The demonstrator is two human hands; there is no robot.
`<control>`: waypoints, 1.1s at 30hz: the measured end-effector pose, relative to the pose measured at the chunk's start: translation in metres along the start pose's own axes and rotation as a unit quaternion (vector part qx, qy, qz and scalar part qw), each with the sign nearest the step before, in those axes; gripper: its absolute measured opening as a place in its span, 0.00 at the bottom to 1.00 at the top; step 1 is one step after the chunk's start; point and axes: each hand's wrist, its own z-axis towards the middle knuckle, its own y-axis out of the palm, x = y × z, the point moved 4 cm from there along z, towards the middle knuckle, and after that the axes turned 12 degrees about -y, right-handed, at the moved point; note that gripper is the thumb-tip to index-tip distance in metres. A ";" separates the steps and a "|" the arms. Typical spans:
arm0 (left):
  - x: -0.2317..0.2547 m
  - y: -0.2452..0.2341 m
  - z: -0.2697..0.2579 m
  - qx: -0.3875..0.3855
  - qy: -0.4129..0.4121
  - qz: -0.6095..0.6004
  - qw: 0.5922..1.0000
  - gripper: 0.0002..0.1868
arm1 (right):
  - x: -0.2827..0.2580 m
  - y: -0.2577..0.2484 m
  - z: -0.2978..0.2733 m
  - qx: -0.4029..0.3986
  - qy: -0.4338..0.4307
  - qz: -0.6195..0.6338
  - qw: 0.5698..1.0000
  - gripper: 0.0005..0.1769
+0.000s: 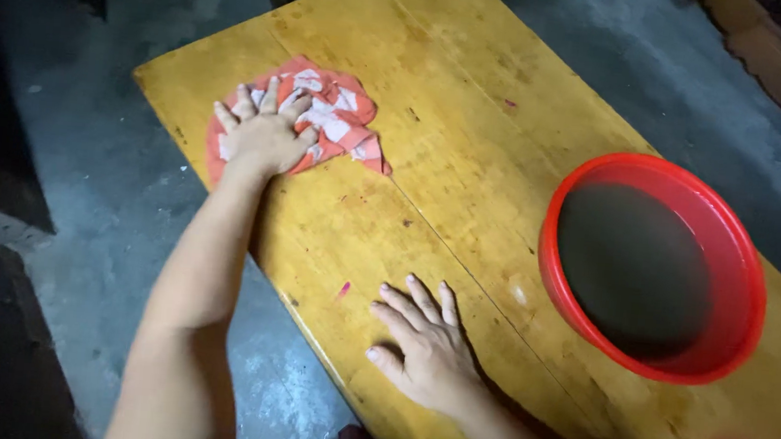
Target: The person wipes a wooden table surface with a red and white striped cloth. They repeatedly rub the cloth across the table, occasionally dipping it into a red basin of water and wringing it out before resuming wiping.
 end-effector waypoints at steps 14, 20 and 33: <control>0.040 -0.024 -0.145 -0.009 0.041 0.032 0.999 0.34 | 0.022 0.027 -0.024 0.106 -0.038 -0.023 0.993 0.20; 0.057 0.019 -0.181 0.186 0.166 -0.007 0.968 0.14 | 0.024 0.009 -0.039 0.217 -0.030 0.064 0.974 0.13; 0.068 0.026 -0.319 0.016 0.363 -0.530 0.766 0.43 | 0.038 0.006 -0.038 0.044 0.058 -0.058 0.996 0.48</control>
